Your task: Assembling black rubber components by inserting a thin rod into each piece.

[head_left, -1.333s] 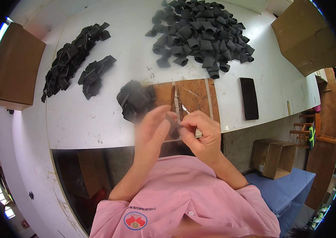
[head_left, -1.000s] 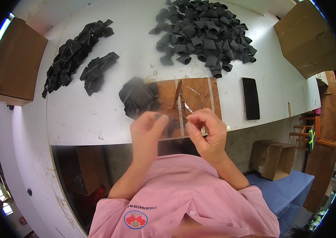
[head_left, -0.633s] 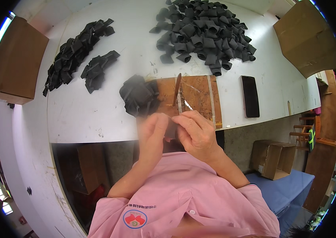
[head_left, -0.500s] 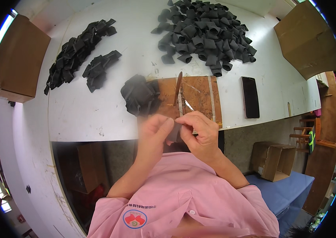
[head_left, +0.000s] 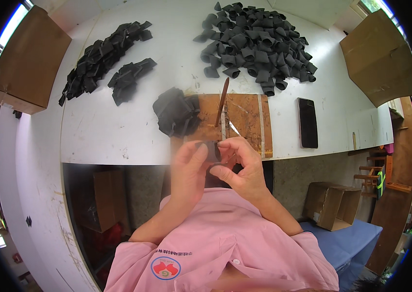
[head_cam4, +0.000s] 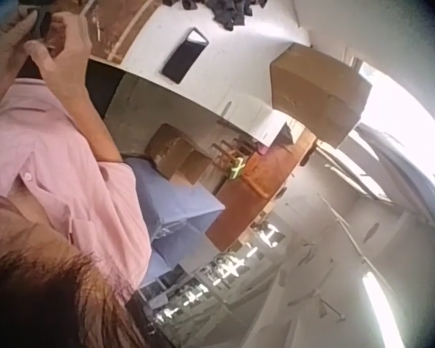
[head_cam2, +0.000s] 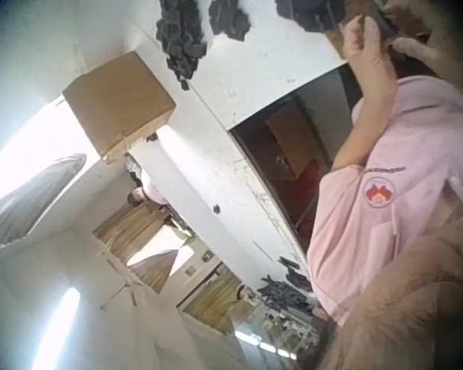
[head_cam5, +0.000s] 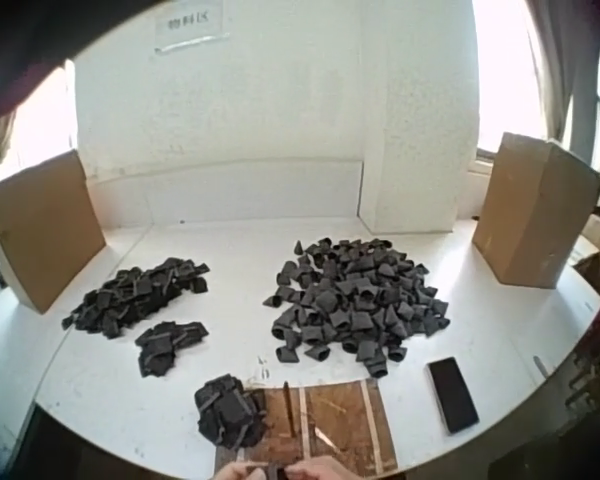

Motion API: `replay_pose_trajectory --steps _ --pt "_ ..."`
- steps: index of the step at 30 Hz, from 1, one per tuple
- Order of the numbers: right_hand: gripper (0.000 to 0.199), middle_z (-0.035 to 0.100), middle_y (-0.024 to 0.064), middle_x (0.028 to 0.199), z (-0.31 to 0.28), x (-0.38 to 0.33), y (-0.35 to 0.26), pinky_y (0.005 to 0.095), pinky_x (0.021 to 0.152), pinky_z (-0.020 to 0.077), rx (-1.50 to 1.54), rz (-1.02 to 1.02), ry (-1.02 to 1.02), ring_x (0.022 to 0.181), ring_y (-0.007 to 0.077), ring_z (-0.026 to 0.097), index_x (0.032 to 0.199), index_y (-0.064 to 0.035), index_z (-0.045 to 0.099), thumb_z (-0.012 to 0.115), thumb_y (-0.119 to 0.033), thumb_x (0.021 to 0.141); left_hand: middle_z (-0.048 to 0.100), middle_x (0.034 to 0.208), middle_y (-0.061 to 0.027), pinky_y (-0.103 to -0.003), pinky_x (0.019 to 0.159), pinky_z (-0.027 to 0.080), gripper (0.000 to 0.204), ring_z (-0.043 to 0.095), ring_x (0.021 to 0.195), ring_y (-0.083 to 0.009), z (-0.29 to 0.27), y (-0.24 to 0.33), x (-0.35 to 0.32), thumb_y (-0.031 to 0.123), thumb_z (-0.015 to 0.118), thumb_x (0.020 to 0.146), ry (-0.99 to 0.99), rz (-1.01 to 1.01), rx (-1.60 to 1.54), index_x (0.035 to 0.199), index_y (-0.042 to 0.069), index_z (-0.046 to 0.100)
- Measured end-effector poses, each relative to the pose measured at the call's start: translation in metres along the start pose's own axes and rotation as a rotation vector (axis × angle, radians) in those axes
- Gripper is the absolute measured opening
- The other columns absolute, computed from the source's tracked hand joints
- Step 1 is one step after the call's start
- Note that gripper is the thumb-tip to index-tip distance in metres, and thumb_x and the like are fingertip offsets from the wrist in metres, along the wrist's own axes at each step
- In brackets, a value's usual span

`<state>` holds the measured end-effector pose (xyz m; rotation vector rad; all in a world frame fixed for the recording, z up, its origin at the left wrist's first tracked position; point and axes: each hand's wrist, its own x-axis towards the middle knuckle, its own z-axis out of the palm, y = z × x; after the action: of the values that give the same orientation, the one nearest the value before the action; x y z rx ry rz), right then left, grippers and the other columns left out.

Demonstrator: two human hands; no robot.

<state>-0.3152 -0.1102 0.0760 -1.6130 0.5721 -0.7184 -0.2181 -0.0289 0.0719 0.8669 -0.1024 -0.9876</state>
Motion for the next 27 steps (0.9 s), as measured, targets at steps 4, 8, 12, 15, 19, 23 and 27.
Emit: replay_pose_trajectory --steps 4,8,12,15,19,23,27 --pt "0.020 0.053 0.0063 0.085 0.000 -0.003 0.009 0.0227 0.054 0.0448 -0.038 -0.084 0.001 0.067 0.0120 0.055 0.087 -0.0006 0.056 0.067 -0.002 0.070 0.059 0.087 -0.0032 -0.025 0.070 0.045 0.006 0.055 0.077 -0.0109 -0.006 -0.006 -0.005 0.011 0.053 0.086 0.000 0.021 -0.065 0.090 0.006 0.055" --pt "0.008 0.052 0.0068 0.084 -0.008 -0.005 0.005 0.0228 0.057 0.0431 -0.054 -0.068 -0.121 0.067 0.0117 0.053 0.080 0.0001 0.057 0.062 -0.001 0.074 0.059 0.088 -0.0037 -0.026 0.074 0.044 0.018 0.055 0.081 -0.0113 -0.010 0.000 -0.008 0.012 0.051 0.087 -0.089 0.000 -0.011 0.101 0.003 0.053" --pt "0.004 0.047 0.0025 0.087 -0.022 -0.008 0.001 0.0197 0.060 0.0396 0.200 0.091 -0.253 0.070 0.0077 0.047 0.081 -0.0003 0.055 0.058 -0.003 0.080 0.059 0.089 -0.0043 -0.023 0.073 0.043 0.024 0.055 0.081 -0.0099 -0.023 0.014 -0.009 0.014 0.050 0.087 -0.234 -0.002 0.243 0.105 -0.001 0.054" --pt "0.004 0.046 0.0010 0.087 -0.029 -0.011 -0.002 0.0192 0.059 0.0389 0.279 0.153 -0.356 0.069 0.0060 0.046 0.081 -0.0012 0.055 0.056 -0.005 0.082 0.060 0.086 -0.0041 -0.020 0.073 0.042 0.021 0.055 0.080 -0.0076 -0.024 0.022 -0.012 0.014 0.051 0.086 -0.350 -0.068 0.315 0.098 -0.002 0.058" --pt "0.005 0.045 0.0005 0.086 -0.030 -0.017 -0.003 0.0186 0.058 0.0382 0.393 0.178 -0.440 0.068 0.0051 0.044 0.081 -0.0017 0.055 0.055 -0.006 0.084 0.060 0.080 -0.0036 -0.019 0.062 0.043 0.017 0.054 0.069 -0.0067 -0.024 0.023 -0.020 0.011 0.057 0.083 -0.429 -0.231 0.180 0.094 -0.003 0.058" --pt "0.005 0.044 0.0000 0.086 -0.032 -0.021 -0.002 0.0182 0.060 0.0380 0.436 0.155 -0.450 0.071 0.0049 0.043 0.081 -0.0012 0.054 0.054 -0.005 0.083 0.059 0.076 -0.0041 -0.018 0.052 0.042 0.014 0.052 0.060 -0.0066 -0.022 0.018 -0.029 0.006 0.062 0.079 -0.458 -0.197 0.229 0.089 -0.003 0.059" --pt "0.005 0.044 0.0002 0.086 -0.031 -0.022 -0.002 0.0178 0.062 0.0375 0.379 0.118 -0.443 0.073 0.0051 0.042 0.081 -0.0011 0.054 0.053 -0.005 0.084 0.058 0.074 -0.0037 -0.018 0.050 0.041 0.013 0.050 0.057 -0.0066 -0.020 0.016 -0.038 0.006 0.062 0.079 -0.427 -0.105 0.311 0.088 -0.002 0.059"
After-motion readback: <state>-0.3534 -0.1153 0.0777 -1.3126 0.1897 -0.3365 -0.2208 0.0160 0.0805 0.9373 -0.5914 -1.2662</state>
